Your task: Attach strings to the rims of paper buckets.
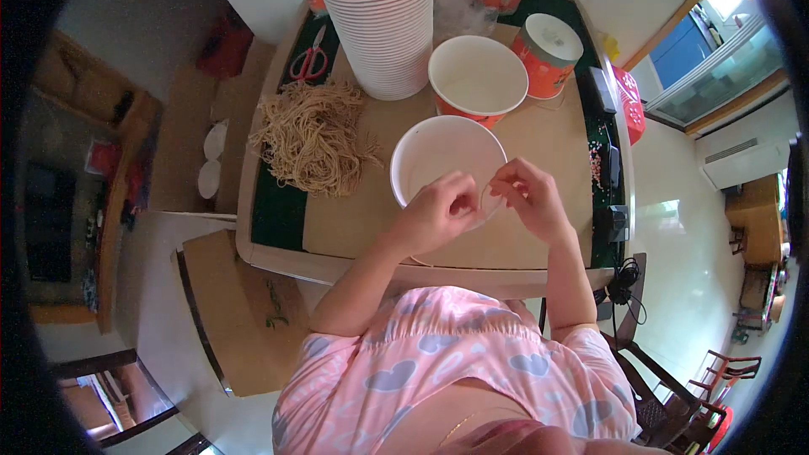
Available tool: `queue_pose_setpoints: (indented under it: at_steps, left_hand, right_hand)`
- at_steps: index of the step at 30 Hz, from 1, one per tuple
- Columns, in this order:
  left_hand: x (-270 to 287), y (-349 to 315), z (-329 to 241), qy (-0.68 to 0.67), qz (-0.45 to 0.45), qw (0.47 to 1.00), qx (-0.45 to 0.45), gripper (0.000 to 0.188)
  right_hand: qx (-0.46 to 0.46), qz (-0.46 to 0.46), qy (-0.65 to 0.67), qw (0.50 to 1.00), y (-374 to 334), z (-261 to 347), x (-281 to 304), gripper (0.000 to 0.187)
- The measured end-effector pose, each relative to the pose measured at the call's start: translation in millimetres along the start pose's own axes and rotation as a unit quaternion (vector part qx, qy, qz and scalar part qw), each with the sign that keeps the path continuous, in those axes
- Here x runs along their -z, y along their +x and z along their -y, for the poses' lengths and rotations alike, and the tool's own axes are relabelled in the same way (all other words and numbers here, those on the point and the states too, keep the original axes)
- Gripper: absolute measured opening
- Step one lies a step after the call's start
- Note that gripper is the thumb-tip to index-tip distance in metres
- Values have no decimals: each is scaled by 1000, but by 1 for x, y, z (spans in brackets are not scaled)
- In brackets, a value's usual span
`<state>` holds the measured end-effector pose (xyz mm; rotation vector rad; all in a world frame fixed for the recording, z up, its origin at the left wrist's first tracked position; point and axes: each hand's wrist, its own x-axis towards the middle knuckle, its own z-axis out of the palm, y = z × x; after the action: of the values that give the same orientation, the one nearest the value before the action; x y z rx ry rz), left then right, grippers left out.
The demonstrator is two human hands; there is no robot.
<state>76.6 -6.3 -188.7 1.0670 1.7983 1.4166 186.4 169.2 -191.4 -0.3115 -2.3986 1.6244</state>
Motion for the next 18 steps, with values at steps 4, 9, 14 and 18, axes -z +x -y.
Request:
queue_pose_setpoints:
  at_steps: [4, 9, 14, 18]
  left_hand:
    - [2, -4, 6, 173, -1, 974, -150, 9]
    - [-4, -3, 12, 248, 4, 949, -197, 14]
    - [-8, 0, 5, 289, 8, 948, -135, 6]
    - [-8, -2, 10, 186, -9, 975, -118, 5]
  right_hand:
    - [78, -25, -74, 994, -3, 2, -3, 8]
    - [106, -10, -111, 988, -5, -1, -7, 9]
    - [125, -25, -122, 984, -8, -1, -12, 9]
    - [73, -29, -82, 994, -12, -4, -11, 9]
